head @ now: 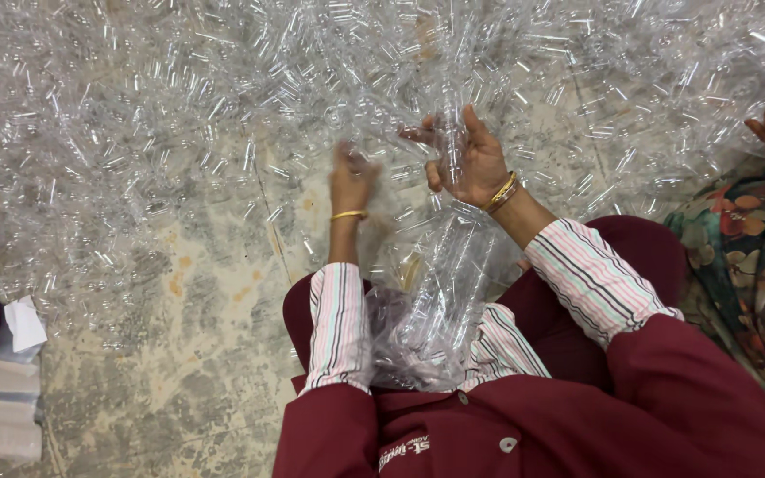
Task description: The person sits on the floor and counts clear plastic tubes one at a time, gathering them into a group. They wrap the counted tubes in a clear plastic sleeve, press the wrap around the bundle, and set the wrapped bundle aside with other completed bundles.
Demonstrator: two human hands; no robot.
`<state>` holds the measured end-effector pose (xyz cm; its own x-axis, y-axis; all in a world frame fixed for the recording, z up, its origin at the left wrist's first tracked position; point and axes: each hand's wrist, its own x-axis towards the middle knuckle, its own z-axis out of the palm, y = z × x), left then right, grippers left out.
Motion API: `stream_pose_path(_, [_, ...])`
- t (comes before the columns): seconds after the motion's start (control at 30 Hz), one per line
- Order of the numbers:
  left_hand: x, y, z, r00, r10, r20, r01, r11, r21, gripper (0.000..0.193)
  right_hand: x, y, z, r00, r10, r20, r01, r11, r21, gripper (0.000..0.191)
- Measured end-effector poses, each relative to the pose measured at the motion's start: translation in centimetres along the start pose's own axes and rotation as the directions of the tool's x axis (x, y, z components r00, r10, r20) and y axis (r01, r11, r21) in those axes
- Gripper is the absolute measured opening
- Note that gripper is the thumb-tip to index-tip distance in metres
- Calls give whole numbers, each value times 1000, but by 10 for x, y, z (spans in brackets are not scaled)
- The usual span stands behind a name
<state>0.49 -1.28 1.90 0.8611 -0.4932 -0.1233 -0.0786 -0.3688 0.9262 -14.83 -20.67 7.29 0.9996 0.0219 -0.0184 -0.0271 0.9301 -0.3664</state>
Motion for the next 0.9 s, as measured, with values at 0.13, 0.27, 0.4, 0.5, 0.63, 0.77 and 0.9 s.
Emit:
stream_pose_path(0.13, [-6,24,-37,963,41,-267,-268,262,-927,69,5,11,-5,997,20,-71,-28,993,-115,64])
stream_pose_path(0.27, [-23,32,-39,981,96,-168,-189,289,-938,68,6,18,-2,982,88,-169,-120,974,-192,60])
stream_pose_path(0.4, [-29,30,-26,954,264,-139,-220,306,-926,58,3,4,6,990,51,-132,-75,981,-179,59])
stream_pose_path(0.5, [-30,28,-28,941,304,-148,-235,275,-932,55,2,-5,9,989,49,-138,-83,962,-258,57])
stream_pose_path(0.63, [-32,30,-35,956,241,-170,-267,465,-844,53,2,-4,10,979,73,-190,-133,936,-326,57])
stream_pose_path(0.77, [-32,35,-32,939,334,-88,-300,664,-685,62,0,-2,5,976,66,-206,-150,894,-421,58])
stream_pose_path(0.9, [-34,39,-20,948,310,-74,-238,535,-810,76,0,4,0,982,104,-156,-146,948,-284,60])
